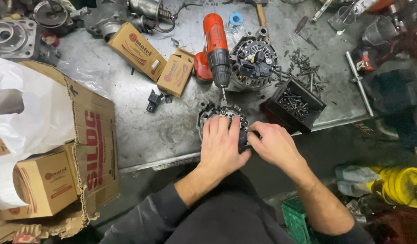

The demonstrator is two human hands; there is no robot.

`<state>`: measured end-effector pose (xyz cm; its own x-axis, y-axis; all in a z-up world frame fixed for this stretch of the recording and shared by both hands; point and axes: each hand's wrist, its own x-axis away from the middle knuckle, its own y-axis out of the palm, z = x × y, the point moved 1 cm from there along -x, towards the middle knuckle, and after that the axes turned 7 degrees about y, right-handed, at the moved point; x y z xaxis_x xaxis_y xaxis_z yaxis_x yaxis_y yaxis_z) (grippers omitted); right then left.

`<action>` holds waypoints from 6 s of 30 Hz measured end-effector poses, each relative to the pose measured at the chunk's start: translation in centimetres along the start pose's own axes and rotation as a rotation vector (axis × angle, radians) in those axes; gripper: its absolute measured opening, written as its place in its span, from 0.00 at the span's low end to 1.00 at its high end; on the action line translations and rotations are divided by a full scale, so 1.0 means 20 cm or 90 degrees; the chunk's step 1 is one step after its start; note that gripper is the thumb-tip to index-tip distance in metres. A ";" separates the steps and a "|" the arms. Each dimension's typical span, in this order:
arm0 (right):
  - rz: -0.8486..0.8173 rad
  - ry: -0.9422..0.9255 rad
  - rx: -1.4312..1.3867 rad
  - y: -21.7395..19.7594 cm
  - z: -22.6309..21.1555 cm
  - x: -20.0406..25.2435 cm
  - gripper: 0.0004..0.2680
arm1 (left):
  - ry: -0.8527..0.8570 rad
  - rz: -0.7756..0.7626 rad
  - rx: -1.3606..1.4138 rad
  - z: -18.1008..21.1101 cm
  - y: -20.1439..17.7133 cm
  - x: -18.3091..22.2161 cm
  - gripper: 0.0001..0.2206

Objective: The person works at a workbench on an alternator, picking bolts from a small box and using a screwdriver to loosen and remove parts from the alternator housing, turning the unit as they work on different sides.

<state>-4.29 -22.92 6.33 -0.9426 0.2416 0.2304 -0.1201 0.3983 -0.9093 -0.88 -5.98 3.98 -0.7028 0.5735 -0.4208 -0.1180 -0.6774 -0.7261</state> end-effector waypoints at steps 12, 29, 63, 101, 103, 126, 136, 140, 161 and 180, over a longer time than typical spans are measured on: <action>0.056 0.010 -0.046 -0.10 -0.03 0.03 0.10 | -0.041 -0.051 -0.089 0.03 0.03 -0.02 0.31; 0.014 0.000 0.110 0.00 -0.09 0.04 0.09 | -0.036 -0.065 -0.098 0.01 0.05 -0.03 0.30; 0.154 0.030 -0.238 -0.02 0.07 0.15 0.08 | 0.013 0.023 0.179 0.02 -0.13 0.01 0.21; -0.115 0.023 -0.467 0.03 0.28 -0.08 0.07 | 0.087 -0.061 0.073 -0.05 -0.11 -0.15 0.29; -0.117 -0.092 -0.302 -0.04 0.24 -0.12 0.08 | -0.008 -0.158 0.009 -0.04 -0.10 -0.17 0.41; -0.009 -0.228 0.009 -0.08 0.05 -0.08 0.07 | -0.079 -0.211 0.002 -0.10 0.00 -0.14 0.40; 0.174 -0.333 0.186 0.02 0.09 -0.03 0.07 | -0.073 -0.187 -0.004 -0.11 0.02 -0.13 0.40; 0.190 -0.334 0.201 0.07 0.14 -0.06 0.07 | -0.074 -0.182 -0.006 -0.11 0.03 -0.13 0.39; 0.169 -0.396 0.074 -0.04 0.11 -0.05 0.08 | -0.072 -0.191 -0.006 -0.10 0.00 -0.13 0.40; 0.063 -0.378 0.134 -0.14 0.02 -0.08 0.06 | -0.066 -0.200 -0.002 -0.09 -0.01 -0.14 0.40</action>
<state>-2.58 -24.72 8.46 -0.9572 -0.2873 -0.0344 -0.0255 0.2023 -0.9790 2.37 -6.65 4.29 -0.6998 0.7045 -0.1180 -0.3384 -0.4725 -0.8138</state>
